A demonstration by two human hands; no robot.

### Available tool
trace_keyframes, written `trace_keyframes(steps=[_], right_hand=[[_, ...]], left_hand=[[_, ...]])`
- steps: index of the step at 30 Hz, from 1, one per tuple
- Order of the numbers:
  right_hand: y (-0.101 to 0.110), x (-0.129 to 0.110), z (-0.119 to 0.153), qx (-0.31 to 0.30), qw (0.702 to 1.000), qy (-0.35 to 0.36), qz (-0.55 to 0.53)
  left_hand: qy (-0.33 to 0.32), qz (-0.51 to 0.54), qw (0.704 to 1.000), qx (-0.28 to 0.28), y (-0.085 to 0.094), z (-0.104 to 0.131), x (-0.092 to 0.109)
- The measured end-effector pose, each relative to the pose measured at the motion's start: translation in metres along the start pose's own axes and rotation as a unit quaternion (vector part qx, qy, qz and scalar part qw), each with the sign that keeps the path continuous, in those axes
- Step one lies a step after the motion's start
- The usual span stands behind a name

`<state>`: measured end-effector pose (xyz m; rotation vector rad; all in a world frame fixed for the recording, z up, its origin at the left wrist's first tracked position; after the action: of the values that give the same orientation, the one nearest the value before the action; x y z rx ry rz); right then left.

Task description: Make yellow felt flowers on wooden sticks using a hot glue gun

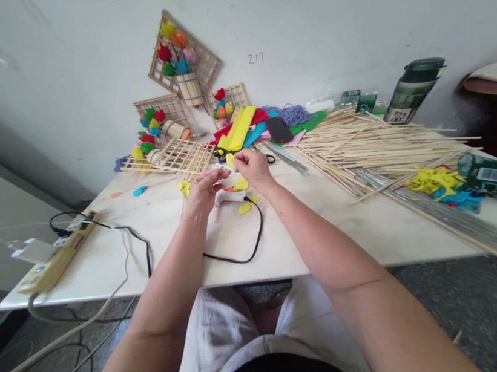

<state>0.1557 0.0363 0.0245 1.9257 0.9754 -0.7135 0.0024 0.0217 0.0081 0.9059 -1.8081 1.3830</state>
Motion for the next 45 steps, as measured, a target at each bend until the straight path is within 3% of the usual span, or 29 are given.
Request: trace_keyframes(steps=[7, 16, 24, 31, 36, 40, 45], right_hand=[[0.000, -0.009, 0.003, -0.007, 0.997, 0.009, -0.077], [0.004, -0.025, 0.009, -0.050, 0.981, 0.126, 0.137], [0.006, -0.025, 0.006, -0.095, 0.955, 0.181, 0.215], [0.011, -0.030, 0.012, -0.106, 0.889, 0.242, 0.374], [0.009, -0.036, 0.018, -0.109, 0.851, 0.272, 0.436], [0.006, -0.037, 0.020, -0.099, 0.847, 0.272, 0.446], [0.005, -0.031, 0.016, -0.068, 0.864, 0.240, 0.438]], left_hand=[[0.002, -0.013, 1.000, 0.005, 0.000, -0.002, -0.003], [-0.017, -0.035, 0.999, -0.002, -0.001, -0.002, -0.001], [-0.028, -0.094, 0.995, -0.024, -0.003, 0.000, 0.001], [-0.040, -0.128, 0.990, -0.042, -0.004, 0.000, 0.001], [-0.025, -0.127, 0.991, -0.020, -0.004, -0.002, -0.002], [-0.004, -0.102, 0.995, -0.010, -0.005, -0.002, -0.005], [0.001, -0.089, 0.996, -0.016, -0.007, -0.001, -0.005]])
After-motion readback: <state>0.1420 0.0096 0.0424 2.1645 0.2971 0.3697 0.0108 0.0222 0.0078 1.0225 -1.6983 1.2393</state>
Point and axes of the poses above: each hand's wrist, its own z-axis away from the middle knuckle, its own y-axis out of the back of the hand, x = y × z, the point moved 2 cm from there along -z, towards the middle knuckle, and after that the axes turned 13 degrees about z, right-handed, at the moved point
